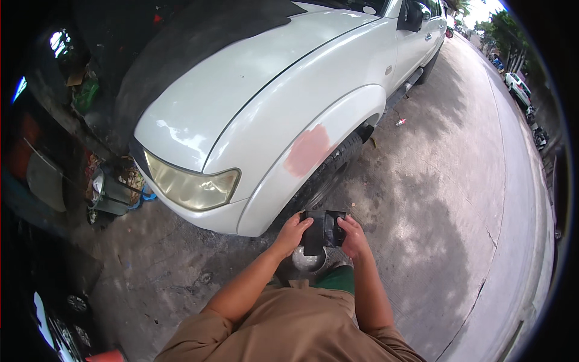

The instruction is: Using a sanding block and water to wet-sand a patch of body filler on a car fender.

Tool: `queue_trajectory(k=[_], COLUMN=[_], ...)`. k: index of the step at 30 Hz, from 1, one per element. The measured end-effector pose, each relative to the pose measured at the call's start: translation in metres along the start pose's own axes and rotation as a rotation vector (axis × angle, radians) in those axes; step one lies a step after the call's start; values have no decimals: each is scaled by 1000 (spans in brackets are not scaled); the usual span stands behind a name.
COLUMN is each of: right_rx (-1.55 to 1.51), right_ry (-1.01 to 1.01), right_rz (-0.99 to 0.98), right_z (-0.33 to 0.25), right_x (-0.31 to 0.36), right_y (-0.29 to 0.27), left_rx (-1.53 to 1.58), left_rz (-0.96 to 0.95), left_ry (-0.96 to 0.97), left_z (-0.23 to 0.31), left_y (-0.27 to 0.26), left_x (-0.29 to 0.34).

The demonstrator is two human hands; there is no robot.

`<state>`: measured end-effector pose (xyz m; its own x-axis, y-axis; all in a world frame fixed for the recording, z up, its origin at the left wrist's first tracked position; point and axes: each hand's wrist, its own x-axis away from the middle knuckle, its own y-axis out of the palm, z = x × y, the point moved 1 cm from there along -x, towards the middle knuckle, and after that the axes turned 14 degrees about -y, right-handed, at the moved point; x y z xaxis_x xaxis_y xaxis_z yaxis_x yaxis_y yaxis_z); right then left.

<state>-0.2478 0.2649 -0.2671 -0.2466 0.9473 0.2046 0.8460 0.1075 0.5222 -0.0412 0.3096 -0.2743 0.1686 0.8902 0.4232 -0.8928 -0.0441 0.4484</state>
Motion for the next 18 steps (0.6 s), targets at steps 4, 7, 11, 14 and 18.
queue_trajectory(k=[4,7,11,14,18], right_rx=[892,1611,1715,1662,1487], right_ry=[-575,-988,-1160,-1181,-1271], right_rz=[-314,-303,-274,-248,-225], right_z=[7,-5,-25,-50,-85], right_x=[-3,4,-43,-89,-141], right_y=[38,83,90,85,112], left_rx=[-277,-447,-745,-1021,-1500], left_rz=[276,411,337,292,491], left_ry=[-16,52,45,38,586], left_z=[7,18,57,134,239], left_y=[-2,6,-2,13,21], left_x=[-9,-18,-41,-32,-43])
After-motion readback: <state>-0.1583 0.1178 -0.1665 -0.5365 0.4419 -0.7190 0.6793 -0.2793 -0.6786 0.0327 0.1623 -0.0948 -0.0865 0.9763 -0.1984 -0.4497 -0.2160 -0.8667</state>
